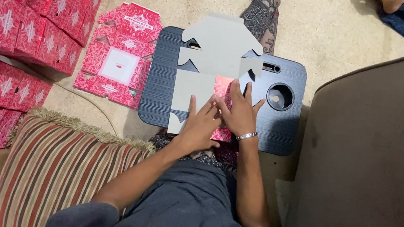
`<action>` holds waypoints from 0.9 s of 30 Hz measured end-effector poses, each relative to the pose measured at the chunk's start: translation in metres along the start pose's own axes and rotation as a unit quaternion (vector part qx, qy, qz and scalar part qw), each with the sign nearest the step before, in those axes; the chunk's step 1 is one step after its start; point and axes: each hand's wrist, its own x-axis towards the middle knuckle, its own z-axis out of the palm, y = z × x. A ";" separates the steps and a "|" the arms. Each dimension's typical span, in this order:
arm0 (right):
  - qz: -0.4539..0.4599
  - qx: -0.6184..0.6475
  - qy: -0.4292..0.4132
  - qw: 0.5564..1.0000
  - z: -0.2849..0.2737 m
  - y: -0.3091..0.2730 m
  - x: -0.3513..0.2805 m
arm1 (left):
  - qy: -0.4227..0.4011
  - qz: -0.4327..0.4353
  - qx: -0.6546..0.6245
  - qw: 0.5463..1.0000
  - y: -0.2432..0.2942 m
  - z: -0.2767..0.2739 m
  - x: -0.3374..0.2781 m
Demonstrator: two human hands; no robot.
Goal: Assembling a small decorative cardboard box from a flat template while sitting on the floor.
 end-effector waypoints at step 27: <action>-0.102 0.112 0.061 0.987 0.024 0.055 0.008 | 0.203 -0.033 -0.136 0.969 0.042 0.031 -0.013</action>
